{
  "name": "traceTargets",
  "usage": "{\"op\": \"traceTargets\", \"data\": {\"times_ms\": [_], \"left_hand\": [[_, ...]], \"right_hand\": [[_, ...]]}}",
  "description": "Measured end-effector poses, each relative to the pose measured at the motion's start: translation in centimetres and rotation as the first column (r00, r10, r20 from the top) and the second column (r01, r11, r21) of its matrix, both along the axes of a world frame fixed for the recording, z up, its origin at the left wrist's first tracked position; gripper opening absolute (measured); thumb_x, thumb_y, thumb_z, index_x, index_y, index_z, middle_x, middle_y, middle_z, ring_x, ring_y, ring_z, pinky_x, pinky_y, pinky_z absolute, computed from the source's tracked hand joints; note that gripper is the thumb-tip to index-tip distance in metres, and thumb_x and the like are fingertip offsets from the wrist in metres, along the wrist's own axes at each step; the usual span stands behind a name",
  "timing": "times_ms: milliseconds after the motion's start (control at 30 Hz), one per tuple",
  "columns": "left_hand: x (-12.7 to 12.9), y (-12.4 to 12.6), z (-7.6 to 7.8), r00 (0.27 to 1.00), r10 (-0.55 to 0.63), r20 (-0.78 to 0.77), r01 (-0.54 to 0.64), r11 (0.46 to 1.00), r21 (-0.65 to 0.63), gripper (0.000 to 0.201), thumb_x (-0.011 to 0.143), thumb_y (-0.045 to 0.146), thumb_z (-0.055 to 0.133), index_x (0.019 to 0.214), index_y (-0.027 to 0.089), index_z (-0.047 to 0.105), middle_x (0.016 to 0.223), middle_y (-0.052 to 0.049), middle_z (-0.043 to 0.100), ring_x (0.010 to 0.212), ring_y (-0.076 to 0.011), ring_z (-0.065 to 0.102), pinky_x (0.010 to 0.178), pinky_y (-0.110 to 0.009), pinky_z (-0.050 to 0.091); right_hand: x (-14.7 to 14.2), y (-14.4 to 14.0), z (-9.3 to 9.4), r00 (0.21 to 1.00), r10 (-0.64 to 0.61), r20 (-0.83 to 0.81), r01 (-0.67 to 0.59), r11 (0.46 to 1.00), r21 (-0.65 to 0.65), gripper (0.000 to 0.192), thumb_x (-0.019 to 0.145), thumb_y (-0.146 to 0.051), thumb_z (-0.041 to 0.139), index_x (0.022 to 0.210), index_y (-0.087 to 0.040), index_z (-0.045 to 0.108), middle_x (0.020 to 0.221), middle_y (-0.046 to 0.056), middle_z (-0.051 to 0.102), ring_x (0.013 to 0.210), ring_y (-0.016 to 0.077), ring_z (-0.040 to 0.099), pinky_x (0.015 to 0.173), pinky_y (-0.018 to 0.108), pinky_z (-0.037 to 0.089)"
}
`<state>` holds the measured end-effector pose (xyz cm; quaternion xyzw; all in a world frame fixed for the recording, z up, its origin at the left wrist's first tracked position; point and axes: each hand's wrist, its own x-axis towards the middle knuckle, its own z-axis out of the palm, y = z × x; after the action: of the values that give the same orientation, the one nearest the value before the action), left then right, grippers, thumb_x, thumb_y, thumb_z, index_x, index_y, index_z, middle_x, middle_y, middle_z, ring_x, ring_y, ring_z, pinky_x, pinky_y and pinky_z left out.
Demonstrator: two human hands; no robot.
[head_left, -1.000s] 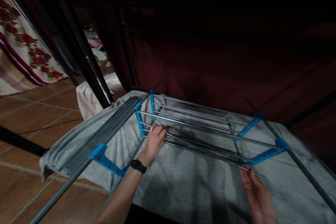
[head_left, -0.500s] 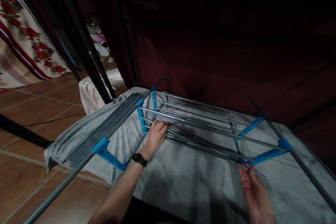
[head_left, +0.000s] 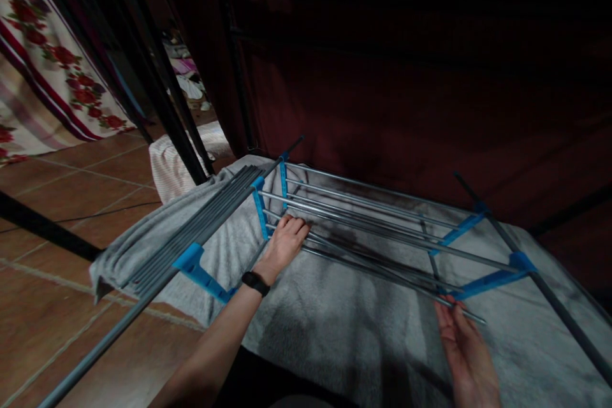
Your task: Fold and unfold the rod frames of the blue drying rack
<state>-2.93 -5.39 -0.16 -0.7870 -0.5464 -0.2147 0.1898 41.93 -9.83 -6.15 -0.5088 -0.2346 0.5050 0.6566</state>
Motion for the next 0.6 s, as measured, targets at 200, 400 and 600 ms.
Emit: {"op": "traceTargets", "data": {"times_ms": [200,400,600], "left_hand": [[0.0,-0.1,0.2,1.0,-0.001,-0.023,0.001,1.0,-0.018,0.028,0.098,0.008,0.046,0.117,0.018,0.065,0.102,-0.008,0.065,0.098,-0.0258,0.059,0.099,-0.045,0.048],[-0.1,-0.1,0.3,0.999,0.009,-0.038,-0.01,1.0,-0.024,0.027,0.098,0.008,0.047,0.114,0.019,0.066,0.103,-0.008,0.065,0.099,-0.0255,0.058,0.1,-0.044,0.048],[0.0,-0.1,0.5,0.999,0.003,-0.034,-0.003,1.0,-0.008,0.028,0.098,0.007,0.047,0.115,0.019,0.066,0.101,-0.008,0.066,0.099,-0.0255,0.058,0.097,-0.042,0.047]], "right_hand": [[-0.8,-0.9,1.8,0.999,0.006,0.035,-0.007,1.0,0.02,0.033,0.077,-0.038,0.086,0.107,-0.029,0.076,0.138,0.002,0.07,0.143,0.0249,0.055,0.12,0.036,0.049],[-0.9,-0.4,2.1,0.999,-0.033,-0.013,0.033,0.999,-0.029,0.032,0.075,-0.04,0.087,0.102,-0.027,0.076,0.13,0.003,0.073,0.141,0.0262,0.057,0.12,0.039,0.049],[-0.8,0.0,2.2,1.0,-0.023,-0.002,0.023,1.0,0.001,0.028,0.073,-0.037,0.087,0.096,-0.028,0.075,0.123,0.002,0.075,0.134,0.0237,0.063,0.118,0.036,0.05]]}}
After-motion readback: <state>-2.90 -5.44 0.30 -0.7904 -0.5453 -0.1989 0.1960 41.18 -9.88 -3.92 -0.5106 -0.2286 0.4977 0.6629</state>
